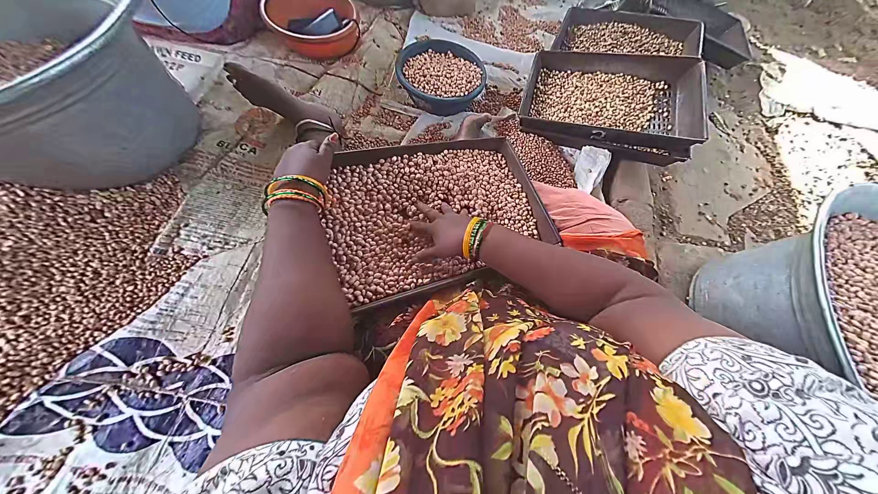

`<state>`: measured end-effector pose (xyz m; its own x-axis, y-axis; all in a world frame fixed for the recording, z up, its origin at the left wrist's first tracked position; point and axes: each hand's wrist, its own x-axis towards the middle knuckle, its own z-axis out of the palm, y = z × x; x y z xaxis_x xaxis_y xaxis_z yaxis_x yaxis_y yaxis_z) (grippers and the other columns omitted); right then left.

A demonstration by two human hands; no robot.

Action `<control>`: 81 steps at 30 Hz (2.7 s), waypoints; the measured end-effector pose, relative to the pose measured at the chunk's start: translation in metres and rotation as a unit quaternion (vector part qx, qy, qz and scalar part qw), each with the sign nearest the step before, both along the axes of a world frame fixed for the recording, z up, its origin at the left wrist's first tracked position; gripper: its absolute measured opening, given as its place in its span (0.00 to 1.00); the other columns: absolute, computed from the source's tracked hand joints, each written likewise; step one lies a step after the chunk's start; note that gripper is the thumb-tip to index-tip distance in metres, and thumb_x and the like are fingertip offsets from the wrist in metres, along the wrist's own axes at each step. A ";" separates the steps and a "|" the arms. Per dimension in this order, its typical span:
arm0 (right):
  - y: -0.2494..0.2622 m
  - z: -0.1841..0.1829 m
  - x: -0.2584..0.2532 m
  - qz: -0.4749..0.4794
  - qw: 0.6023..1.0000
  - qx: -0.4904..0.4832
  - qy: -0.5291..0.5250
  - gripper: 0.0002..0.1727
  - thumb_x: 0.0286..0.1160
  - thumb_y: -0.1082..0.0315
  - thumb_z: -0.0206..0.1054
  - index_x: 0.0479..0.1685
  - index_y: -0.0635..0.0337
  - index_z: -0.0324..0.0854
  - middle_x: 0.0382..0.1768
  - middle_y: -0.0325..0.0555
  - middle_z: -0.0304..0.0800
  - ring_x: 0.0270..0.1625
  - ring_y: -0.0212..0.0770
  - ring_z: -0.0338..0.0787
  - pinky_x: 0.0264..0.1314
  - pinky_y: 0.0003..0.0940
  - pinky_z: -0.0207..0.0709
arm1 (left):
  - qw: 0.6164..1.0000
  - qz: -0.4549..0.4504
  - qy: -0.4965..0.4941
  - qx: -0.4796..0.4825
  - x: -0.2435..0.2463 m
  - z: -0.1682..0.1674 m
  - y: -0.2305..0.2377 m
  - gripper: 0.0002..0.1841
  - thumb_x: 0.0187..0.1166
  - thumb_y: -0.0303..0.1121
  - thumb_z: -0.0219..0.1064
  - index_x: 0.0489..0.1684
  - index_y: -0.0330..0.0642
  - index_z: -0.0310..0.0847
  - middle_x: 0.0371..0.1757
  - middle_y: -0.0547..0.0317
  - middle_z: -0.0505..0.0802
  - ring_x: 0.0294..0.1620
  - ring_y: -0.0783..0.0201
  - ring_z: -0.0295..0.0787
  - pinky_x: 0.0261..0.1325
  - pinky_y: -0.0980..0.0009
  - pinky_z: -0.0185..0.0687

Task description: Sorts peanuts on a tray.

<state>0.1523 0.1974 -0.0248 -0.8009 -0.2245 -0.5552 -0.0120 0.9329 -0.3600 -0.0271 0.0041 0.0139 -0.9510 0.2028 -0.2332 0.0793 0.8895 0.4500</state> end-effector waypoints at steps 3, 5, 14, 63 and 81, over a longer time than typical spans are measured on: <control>0.038 0.025 0.023 0.039 0.988 -0.151 -0.007 0.30 0.73 0.57 0.79 0.77 0.51 0.83 0.93 0.60 0.53 0.90 0.64 0.62 0.85 0.60 0.62 | 1.000 0.004 0.005 -0.003 -0.002 -0.003 0.001 0.42 0.93 0.63 0.40 0.59 0.25 0.83 0.63 0.18 0.86 0.71 0.23 0.81 0.69 0.21 0.66; 0.082 0.029 0.024 -0.008 0.981 -0.182 0.067 0.15 0.75 0.70 0.75 0.59 0.62 0.91 0.76 0.65 0.80 0.80 0.58 0.78 0.84 0.52 0.68 | 1.000 0.001 0.008 -0.007 -0.003 -0.007 0.000 0.43 0.92 0.64 0.39 0.59 0.26 0.83 0.63 0.19 0.86 0.71 0.23 0.81 0.68 0.20 0.66; 0.170 0.010 0.023 -0.209 0.968 0.043 0.129 0.12 0.74 0.76 0.68 0.52 0.60 0.93 0.56 0.59 0.93 0.63 0.59 0.90 0.70 0.59 0.79 | 1.000 0.016 0.009 -0.022 0.003 -0.001 0.005 0.43 0.92 0.64 0.38 0.60 0.26 0.83 0.63 0.18 0.86 0.72 0.22 0.80 0.68 0.20 0.65; 0.097 -0.016 -0.018 -0.085 0.971 -0.094 0.200 0.11 0.82 0.70 0.66 0.55 0.61 0.91 0.59 0.58 0.89 0.64 0.56 0.89 0.68 0.56 0.81 | 0.976 -0.114 0.185 0.005 0.009 -0.002 0.031 0.23 0.91 0.45 0.59 0.58 0.29 0.86 0.65 0.31 0.88 0.77 0.34 0.78 0.85 0.40 0.63; 0.122 -0.017 -0.008 -0.067 0.984 -0.100 0.134 0.09 0.76 0.70 0.71 0.49 0.60 0.93 0.47 0.57 0.93 0.52 0.56 0.92 0.61 0.60 0.81 | 0.942 -0.316 -0.006 -0.111 0.036 -0.032 0.071 0.08 0.81 0.29 0.69 0.50 0.38 0.91 0.53 0.39 0.94 0.60 0.36 0.90 0.63 0.30 0.79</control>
<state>0.1446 0.3192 -0.0420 -0.9425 -0.1904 -0.2746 -0.0137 0.8432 -0.5375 0.0093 0.0755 -0.0178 -0.6538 0.6726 -0.3467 0.6208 0.7387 0.2626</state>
